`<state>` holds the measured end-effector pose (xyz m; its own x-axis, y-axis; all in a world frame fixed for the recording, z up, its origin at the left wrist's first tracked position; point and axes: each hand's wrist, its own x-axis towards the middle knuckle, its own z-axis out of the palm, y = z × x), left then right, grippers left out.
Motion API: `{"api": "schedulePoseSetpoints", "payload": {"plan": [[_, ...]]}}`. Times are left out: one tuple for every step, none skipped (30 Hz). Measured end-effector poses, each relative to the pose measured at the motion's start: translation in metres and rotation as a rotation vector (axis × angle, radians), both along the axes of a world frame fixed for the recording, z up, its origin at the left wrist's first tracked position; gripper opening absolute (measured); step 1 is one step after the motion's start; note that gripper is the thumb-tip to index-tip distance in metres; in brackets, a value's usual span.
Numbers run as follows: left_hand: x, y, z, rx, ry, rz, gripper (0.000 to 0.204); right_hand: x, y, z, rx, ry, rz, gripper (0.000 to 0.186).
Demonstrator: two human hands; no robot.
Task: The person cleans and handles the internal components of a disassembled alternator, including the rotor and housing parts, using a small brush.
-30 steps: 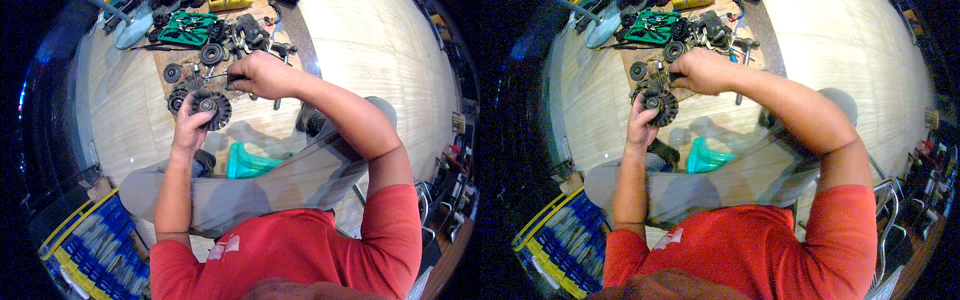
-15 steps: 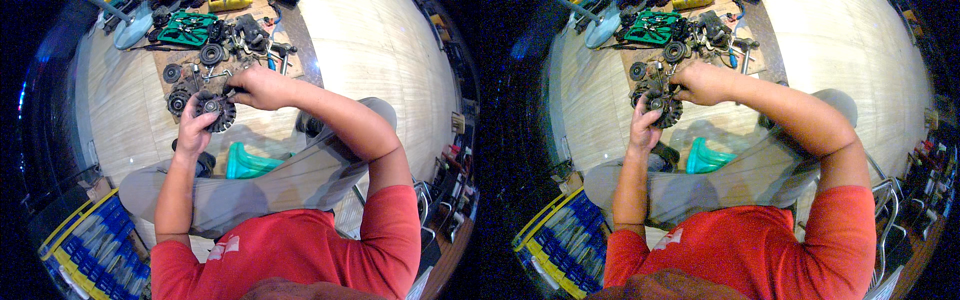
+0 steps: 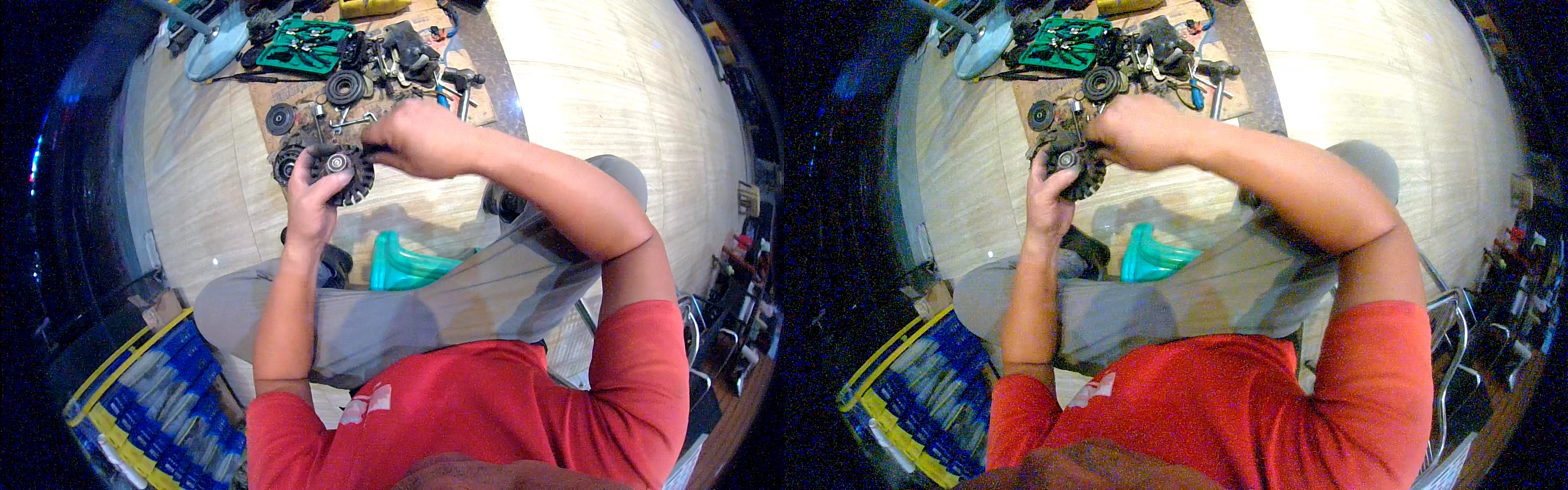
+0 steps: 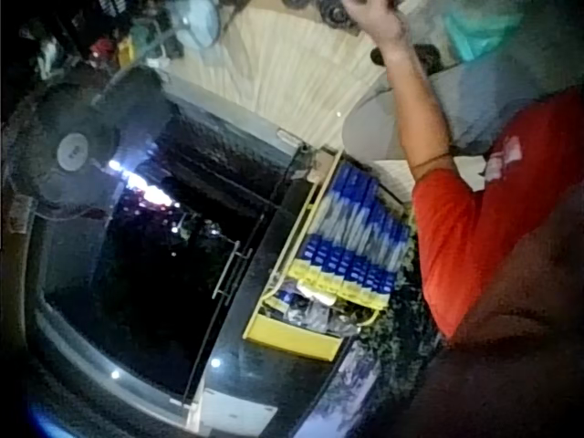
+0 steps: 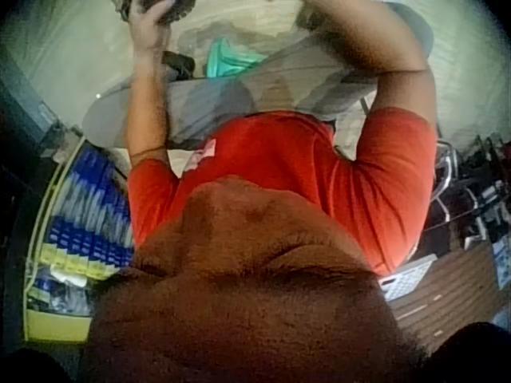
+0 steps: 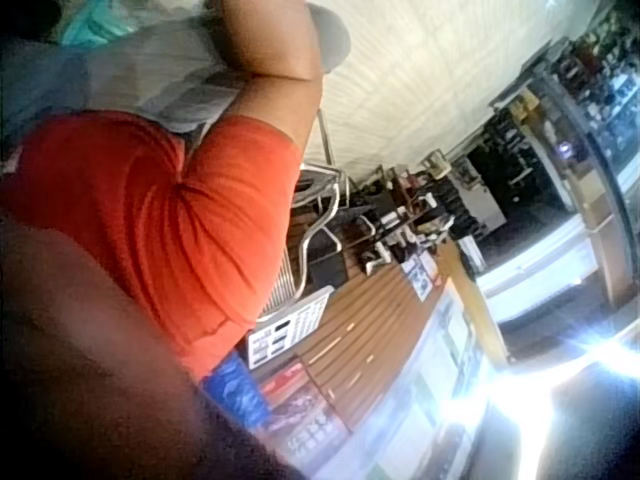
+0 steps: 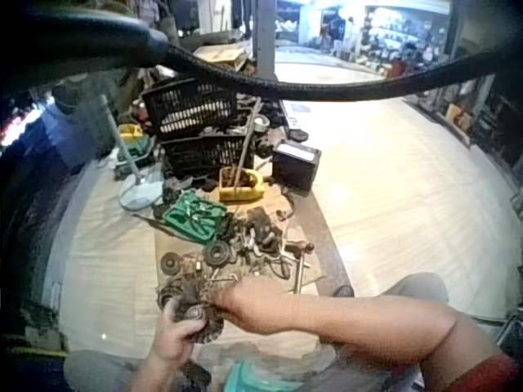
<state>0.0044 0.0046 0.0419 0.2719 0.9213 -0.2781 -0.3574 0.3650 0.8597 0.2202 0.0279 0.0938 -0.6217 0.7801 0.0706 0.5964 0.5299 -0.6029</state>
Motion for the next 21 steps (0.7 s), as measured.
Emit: {"api": "schedulePoseSetpoints", "payload": {"plan": [[-0.001,0.0,0.005,0.008,-0.023,-0.036,0.047,0.006,0.007,0.0,-0.033,0.041,0.017,0.018],[-0.003,-0.001,0.012,0.017,-0.046,-0.071,0.051,0.01,0.011,-0.001,-0.096,0.133,0.064,0.022],[-0.004,-0.002,0.016,0.025,-0.069,-0.107,0.054,0.011,0.012,-0.001,-0.101,0.148,0.078,0.023],[-0.008,-0.001,0.015,0.029,-0.075,-0.152,0.058,0.009,0.011,0.002,-0.106,0.166,0.095,0.023],[-0.008,-0.001,0.014,0.045,-0.052,-0.132,0.057,0.008,0.011,0.004,-0.112,0.184,0.113,0.023],[-0.008,-0.001,0.014,0.061,-0.029,-0.112,0.056,0.007,0.012,0.006,-0.079,0.124,0.094,0.022],[-0.006,0.001,0.014,0.079,-0.007,-0.095,0.054,0.006,0.012,0.004,-0.034,0.099,0.066,0.021],[-0.004,0.002,0.011,0.105,0.033,-0.07,0.048,0.006,0.013,0.0,0.011,0.074,0.038,0.02],[0.0,0.003,0.01,0.077,0.055,0.01,0.046,0.004,0.013,-0.004,0.056,0.05,0.01,0.019],[0.004,0.003,0.008,0.048,0.076,0.092,0.043,0.001,0.01,-0.006,0.061,0.004,-0.012,0.018],[0.008,0.003,0.006,0.019,0.098,0.173,0.041,-0.004,0.004,-0.008,0.066,-0.041,-0.035,0.017],[0.01,0.003,0.001,0.037,0.119,0.209,0.036,-0.009,-0.002,-0.01,0.071,-0.087,-0.058,0.016],[0.011,0.001,-0.003,0.035,0.135,0.23,0.035,-0.015,-0.009,-0.013,0.102,-0.079,-0.043,0.015],[0.012,-0.002,-0.007,0.034,0.151,0.25,0.034,-0.019,-0.013,-0.014,0.105,-0.076,-0.032,0.015],[0.014,-0.005,-0.008,0.032,0.167,0.27,0.033,-0.021,-0.015,-0.015,0.108,-0.074,-0.021,0.015],[0.015,-0.006,-0.006,0.008,0.174,0.258,0.034,-0.02,-0.014,-0.011,0.081,-0.097,-0.012,0.016],[0.013,-0.006,-0.006,0.014,0.172,0.227,0.036,-0.018,-0.01,-0.005,0.053,-0.12,-0.003,0.016],[0.01,-0.003,-0.007,0.02,0.17,0.196,0.038,-0.016,-0.006,-0.001,0.025,-0.144,0.006,0.017],[0.009,0.0,-0.008,0.028,0.164,0.159,0.039,-0.01,0.001,-0.001,0.021,-0.097,0.013,0.017],[0.006,0.001,-0.004,0.031,0.123,0.103,0.042,-0.003,0.009,-0.002,0.016,-0.046,0.026,0.018],[0.003,0.002,0.003,0.035,0.083,0.048,0.045,0.002,0.014,-0.002,0.011,0.005,0.039,0.018]]}}
